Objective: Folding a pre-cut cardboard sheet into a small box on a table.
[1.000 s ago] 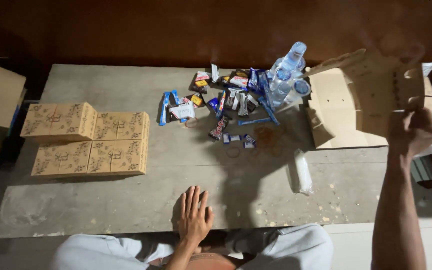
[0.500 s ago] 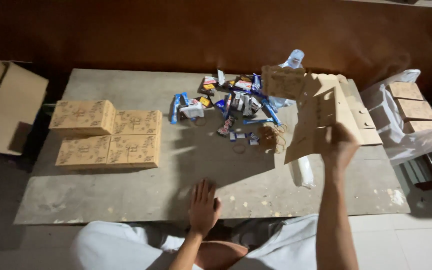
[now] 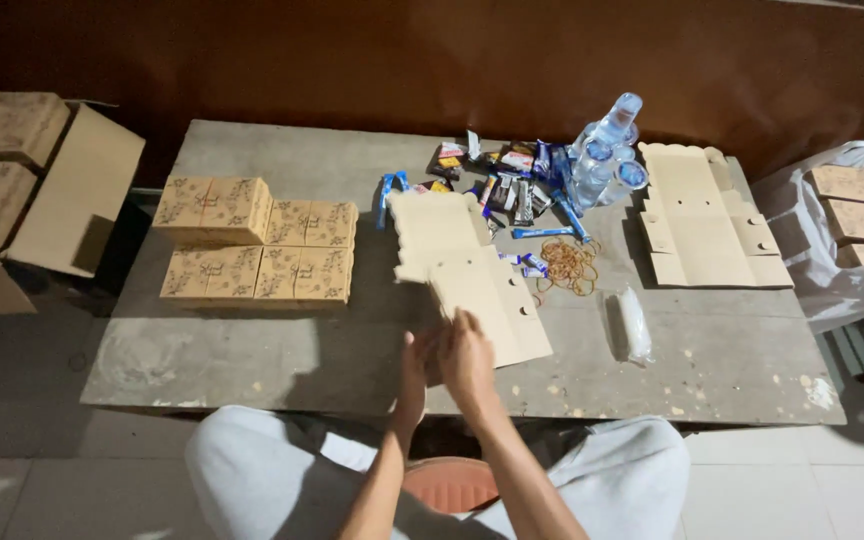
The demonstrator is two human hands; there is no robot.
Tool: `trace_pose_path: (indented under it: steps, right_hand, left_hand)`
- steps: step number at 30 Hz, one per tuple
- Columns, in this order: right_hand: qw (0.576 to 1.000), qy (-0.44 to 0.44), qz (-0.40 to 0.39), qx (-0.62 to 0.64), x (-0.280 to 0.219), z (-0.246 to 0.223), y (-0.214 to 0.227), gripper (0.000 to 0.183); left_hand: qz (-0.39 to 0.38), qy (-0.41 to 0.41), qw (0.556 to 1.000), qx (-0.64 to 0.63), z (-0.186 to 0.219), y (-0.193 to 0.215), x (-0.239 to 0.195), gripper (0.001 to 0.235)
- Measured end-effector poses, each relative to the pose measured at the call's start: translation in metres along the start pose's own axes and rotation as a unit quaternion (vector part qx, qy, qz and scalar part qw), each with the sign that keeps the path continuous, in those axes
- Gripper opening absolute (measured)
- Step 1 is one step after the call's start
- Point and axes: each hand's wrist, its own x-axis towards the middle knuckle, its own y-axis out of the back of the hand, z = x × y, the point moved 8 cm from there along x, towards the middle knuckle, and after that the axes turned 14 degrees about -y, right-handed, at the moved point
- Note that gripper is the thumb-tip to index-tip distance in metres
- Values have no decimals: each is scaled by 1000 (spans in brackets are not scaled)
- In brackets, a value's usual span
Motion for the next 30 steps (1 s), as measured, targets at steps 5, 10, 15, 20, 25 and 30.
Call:
trace_pose_path:
  steps: [5, 10, 15, 20, 25, 30]
  right_hand:
    - [980, 17, -145, 133, -37, -32, -2, 57]
    - [924, -5, -309, 223, -55, -3, -9, 66]
    - [980, 171, -101, 24, -40, 47, 32, 53]
    - [975, 188, -80, -92, -31, 95, 27, 63]
    - [969, 164, -61, -175, -39, 124, 7, 65]
    - [969, 147, -44, -195, -45, 129, 9, 69]
  left_hand:
    - [27, 126, 984, 119, -40, 60, 29, 78]
    - [33, 212, 960, 180, -77, 99, 37, 122]
    - [17, 69, 966, 250, -68, 111, 47, 64]
    - [20, 48, 960, 274, -101, 150, 59, 66]
    - [2, 57, 959, 277, -76, 134, 53, 72]
    - [25, -68, 935, 348, -95, 177, 64, 60]
